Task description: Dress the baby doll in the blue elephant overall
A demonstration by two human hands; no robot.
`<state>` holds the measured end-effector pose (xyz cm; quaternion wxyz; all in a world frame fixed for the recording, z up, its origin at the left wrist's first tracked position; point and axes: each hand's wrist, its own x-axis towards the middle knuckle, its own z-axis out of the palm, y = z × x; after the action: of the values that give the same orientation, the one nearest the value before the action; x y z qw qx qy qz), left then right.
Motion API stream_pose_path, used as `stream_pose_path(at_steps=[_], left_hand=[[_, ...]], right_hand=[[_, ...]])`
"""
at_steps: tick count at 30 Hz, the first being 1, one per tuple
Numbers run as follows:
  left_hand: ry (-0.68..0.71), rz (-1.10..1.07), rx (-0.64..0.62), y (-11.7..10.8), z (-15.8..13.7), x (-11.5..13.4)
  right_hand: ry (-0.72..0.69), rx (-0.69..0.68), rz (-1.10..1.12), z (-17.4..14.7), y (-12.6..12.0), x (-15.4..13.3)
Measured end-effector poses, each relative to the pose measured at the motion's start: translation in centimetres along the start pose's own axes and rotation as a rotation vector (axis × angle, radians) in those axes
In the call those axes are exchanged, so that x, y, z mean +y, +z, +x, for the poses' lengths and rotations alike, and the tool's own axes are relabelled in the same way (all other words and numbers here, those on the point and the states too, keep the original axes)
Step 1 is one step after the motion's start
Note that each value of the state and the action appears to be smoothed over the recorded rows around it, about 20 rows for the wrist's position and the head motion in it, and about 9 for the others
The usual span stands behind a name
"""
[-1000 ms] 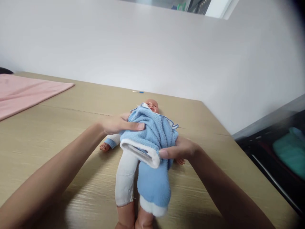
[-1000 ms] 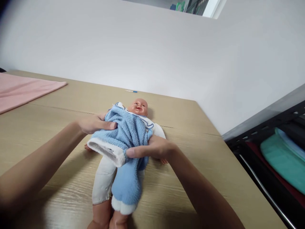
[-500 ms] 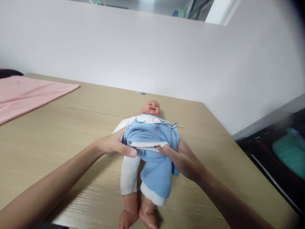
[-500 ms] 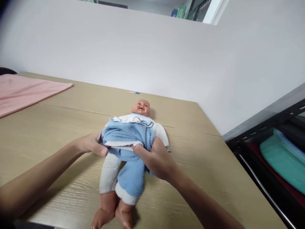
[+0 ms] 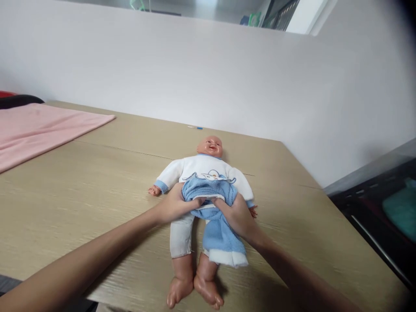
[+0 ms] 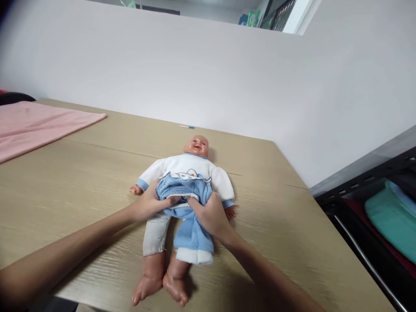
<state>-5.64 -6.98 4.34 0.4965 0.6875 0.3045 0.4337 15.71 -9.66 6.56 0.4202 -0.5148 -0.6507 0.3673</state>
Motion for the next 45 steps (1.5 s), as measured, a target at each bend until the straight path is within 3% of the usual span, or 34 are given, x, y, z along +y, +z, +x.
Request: stream_pose_path(at_steps=[8, 16, 21, 28, 34, 40, 45], left_hand=[[0.069, 0.071, 0.084, -0.6, 2.5, -2.3], [0.089, 0.034, 0.138, -1.1, 4.0, -3.2], [0.073, 0.030, 0.243, -1.3, 3.8, -3.5], [0.073, 0.084, 0.224, -1.4, 3.7, -4.2], [0.073, 0.130, 0.214, -1.5, 3.2, -3.9], [0.107, 0.127, 0.225, -1.4, 2.5, -4.2], [0.102, 0.084, 0.266, -0.5, 1.0, 0.3]], right_hand=[[-0.063, 0.066, 0.028, 2.4, 0.4, 3.1], [-0.070, 0.039, 0.023, 5.6, -0.2, 3.6], [-0.118, 0.148, -0.049, 6.4, 0.3, 4.6], [-0.171, 0.287, -0.070, 5.3, 1.0, 5.8], [-0.174, 0.310, -0.160, 4.3, 1.0, 4.8], [-0.144, 0.232, -0.246, 3.4, 0.4, 2.4], [-0.133, 0.104, -0.116, 1.2, 0.6, -1.0]])
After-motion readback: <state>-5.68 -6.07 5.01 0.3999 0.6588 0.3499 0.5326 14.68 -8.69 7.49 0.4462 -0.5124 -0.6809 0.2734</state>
